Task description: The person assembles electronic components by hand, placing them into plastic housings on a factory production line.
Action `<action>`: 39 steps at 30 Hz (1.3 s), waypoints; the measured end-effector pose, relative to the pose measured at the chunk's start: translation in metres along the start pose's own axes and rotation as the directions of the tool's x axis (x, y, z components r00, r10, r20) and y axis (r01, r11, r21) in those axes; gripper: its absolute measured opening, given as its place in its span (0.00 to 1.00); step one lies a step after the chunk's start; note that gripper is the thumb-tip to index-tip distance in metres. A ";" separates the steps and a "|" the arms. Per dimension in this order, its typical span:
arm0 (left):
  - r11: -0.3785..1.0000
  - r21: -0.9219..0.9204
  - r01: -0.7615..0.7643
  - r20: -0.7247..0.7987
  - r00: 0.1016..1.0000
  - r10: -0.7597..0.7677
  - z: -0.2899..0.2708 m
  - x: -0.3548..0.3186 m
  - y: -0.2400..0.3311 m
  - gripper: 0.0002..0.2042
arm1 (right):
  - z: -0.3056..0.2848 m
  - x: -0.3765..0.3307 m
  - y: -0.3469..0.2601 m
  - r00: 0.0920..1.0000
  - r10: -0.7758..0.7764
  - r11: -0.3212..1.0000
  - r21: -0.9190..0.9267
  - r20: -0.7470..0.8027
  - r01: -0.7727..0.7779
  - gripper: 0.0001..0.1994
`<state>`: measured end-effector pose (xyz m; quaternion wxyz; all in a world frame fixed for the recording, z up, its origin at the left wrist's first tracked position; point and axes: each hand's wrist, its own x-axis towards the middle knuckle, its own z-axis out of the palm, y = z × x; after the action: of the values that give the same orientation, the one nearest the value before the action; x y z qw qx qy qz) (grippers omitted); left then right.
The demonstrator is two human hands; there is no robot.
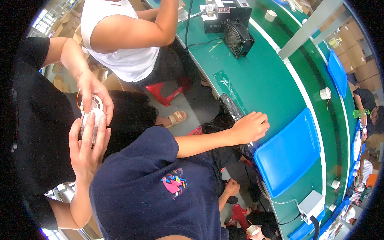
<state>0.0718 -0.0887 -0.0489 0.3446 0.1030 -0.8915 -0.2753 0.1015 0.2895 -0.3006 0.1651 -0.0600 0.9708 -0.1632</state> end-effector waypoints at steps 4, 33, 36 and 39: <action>1.000 -0.004 0.009 -0.002 1.000 -0.009 0.000 0.000 0.002 0.07 | -0.001 0.001 0.000 1.000 -0.012 0.999 0.040 0.008 0.012 0.14; 0.997 -0.076 0.012 -0.023 1.000 -0.014 -0.003 0.002 0.005 0.04 | 0.011 -0.008 0.019 0.966 -0.094 0.979 0.154 -0.241 0.133 0.12; 0.996 -0.087 0.018 0.006 1.000 -0.017 -0.004 0.001 0.004 0.04 | 0.015 -0.012 0.026 0.943 -0.188 0.973 0.080 -0.274 0.217 0.12; 0.997 -0.070 0.016 -0.017 1.000 -0.018 -0.007 0.000 -0.001 0.04 | 0.006 -0.024 0.000 0.996 0.090 0.775 0.628 0.000 -0.070 0.12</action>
<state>0.0764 -0.0922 -0.0447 0.3534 0.1008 -0.8774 -0.3085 0.1261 0.2916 -0.2988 0.1677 0.0420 0.8652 -0.4706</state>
